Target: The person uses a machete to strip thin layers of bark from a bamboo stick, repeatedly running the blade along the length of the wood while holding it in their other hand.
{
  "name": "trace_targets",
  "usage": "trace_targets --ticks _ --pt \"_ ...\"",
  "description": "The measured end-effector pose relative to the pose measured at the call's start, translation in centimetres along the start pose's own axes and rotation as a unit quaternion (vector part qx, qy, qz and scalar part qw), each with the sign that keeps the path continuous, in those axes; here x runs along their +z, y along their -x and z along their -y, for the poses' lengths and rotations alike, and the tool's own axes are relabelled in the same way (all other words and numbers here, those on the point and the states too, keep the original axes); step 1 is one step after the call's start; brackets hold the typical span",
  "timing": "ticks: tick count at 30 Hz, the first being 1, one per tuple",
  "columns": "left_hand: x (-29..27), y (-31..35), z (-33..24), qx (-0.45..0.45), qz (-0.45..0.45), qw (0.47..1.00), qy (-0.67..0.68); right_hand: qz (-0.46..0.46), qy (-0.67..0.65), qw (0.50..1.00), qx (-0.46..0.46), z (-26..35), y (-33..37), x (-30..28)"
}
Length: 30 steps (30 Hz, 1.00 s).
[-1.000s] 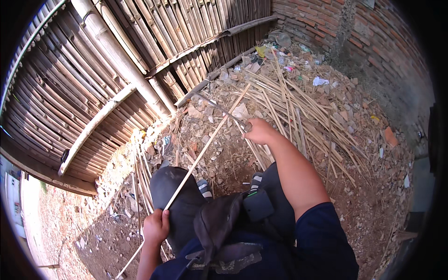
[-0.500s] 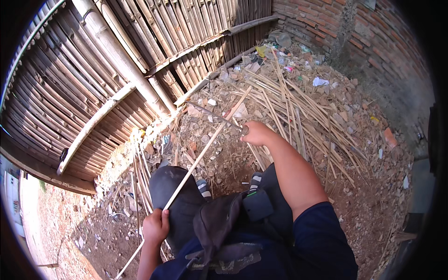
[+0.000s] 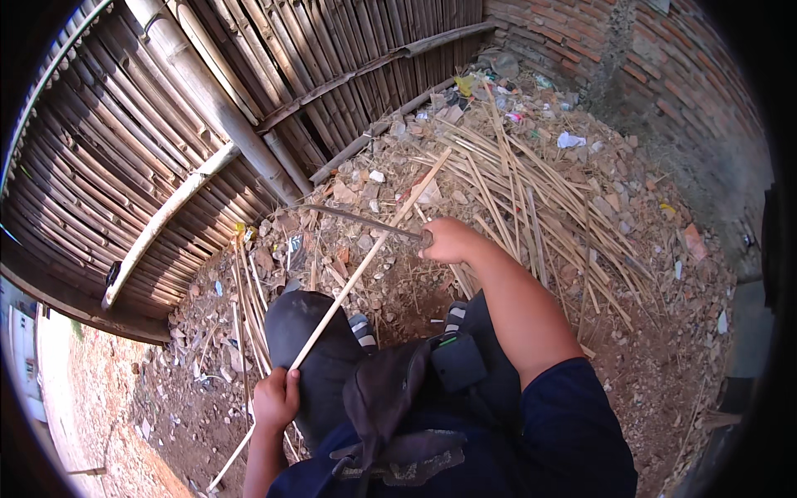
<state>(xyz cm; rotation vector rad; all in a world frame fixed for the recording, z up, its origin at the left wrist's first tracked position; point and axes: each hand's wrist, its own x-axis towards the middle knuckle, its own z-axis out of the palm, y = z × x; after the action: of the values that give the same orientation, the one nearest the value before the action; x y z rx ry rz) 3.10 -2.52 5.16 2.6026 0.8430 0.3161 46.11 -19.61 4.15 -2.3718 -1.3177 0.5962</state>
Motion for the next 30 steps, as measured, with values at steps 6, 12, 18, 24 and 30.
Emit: trace_targets --ticks 6,12,18,24,30 --pt "-0.5 0.0 0.1 -0.003 0.009 1.0 -0.008 -0.032 -0.035 0.997 0.068 0.2 -0.1 -0.6" --pt "-0.3 0.3 0.2 0.002 -0.005 1.0 -0.005 0.004 0.016 1.0 0.024 3.8 1.3 -0.5" --pt "0.2 0.1 0.2 0.007 -0.017 1.0 -0.005 0.031 -0.023 0.996 0.079 -0.7 -0.8 -0.6" --pt "-0.6 -0.1 0.1 0.017 -0.01 1.0 -0.008 -0.094 -0.012 0.992 0.088 -1.7 -0.7 -0.1" --pt "-0.6 0.3 0.5 -0.034 0.02 0.999 0.012 -0.006 0.051 0.999 0.014 4.9 1.8 -0.9"
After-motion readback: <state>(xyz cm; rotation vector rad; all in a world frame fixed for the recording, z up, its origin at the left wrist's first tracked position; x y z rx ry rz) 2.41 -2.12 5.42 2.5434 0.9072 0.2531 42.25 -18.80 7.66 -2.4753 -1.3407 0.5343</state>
